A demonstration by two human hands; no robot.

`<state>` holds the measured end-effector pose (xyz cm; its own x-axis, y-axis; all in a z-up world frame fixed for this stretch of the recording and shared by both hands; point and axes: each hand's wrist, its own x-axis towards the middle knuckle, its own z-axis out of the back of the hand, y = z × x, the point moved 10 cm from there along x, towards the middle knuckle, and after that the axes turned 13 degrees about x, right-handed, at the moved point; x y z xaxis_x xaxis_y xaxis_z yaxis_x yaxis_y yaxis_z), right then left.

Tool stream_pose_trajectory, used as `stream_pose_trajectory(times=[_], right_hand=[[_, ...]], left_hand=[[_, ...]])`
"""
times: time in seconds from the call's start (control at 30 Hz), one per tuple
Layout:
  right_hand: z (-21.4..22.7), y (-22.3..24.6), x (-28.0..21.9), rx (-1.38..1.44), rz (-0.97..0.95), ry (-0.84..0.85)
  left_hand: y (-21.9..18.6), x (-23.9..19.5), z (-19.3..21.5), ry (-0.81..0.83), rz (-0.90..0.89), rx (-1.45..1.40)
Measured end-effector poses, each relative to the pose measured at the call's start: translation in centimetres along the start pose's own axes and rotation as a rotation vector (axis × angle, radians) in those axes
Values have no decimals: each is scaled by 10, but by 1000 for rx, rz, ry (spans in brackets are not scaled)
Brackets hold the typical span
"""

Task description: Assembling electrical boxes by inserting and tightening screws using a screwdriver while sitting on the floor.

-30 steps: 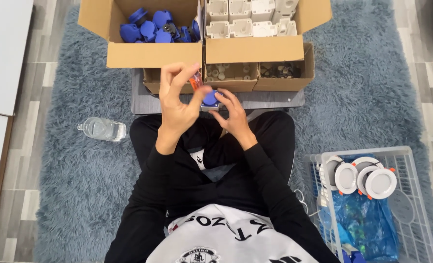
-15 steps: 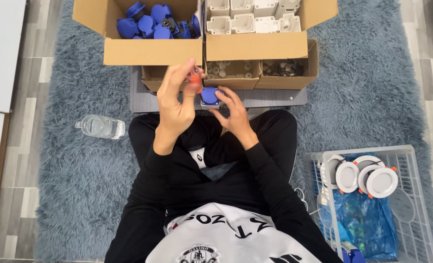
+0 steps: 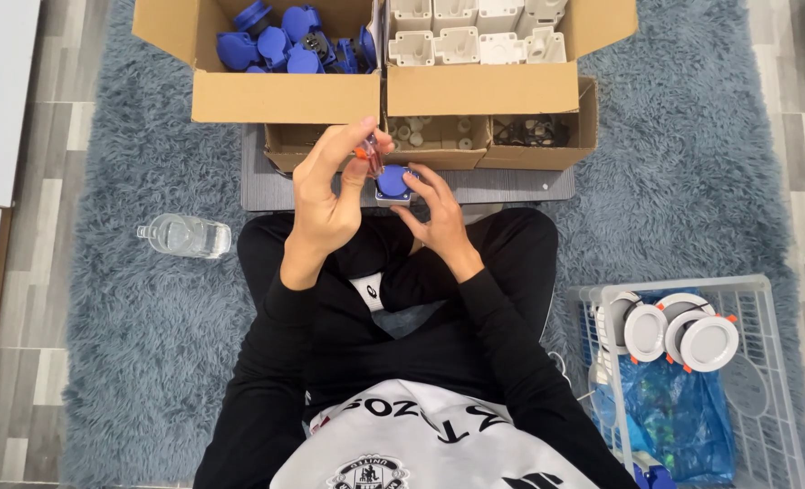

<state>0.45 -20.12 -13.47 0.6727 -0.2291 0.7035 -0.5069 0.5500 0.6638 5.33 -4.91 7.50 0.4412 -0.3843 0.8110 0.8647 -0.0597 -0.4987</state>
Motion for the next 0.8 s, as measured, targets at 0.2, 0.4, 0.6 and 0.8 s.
stream_pose_trajectory(times=[0.2, 0.4, 0.6, 0.8], right_hand=[[-1, 0, 1, 0, -12, 8], [-2, 1, 2, 9, -9, 9], [-3, -1, 1, 11, -10, 15], [-4, -3, 0, 12, -20, 17]], left_hand=[[9, -2, 4, -27, -17, 111], [4, 0, 0, 22, -4, -29], [6, -3, 1, -15, -27, 66], [9, -2, 1, 28, -24, -2]])
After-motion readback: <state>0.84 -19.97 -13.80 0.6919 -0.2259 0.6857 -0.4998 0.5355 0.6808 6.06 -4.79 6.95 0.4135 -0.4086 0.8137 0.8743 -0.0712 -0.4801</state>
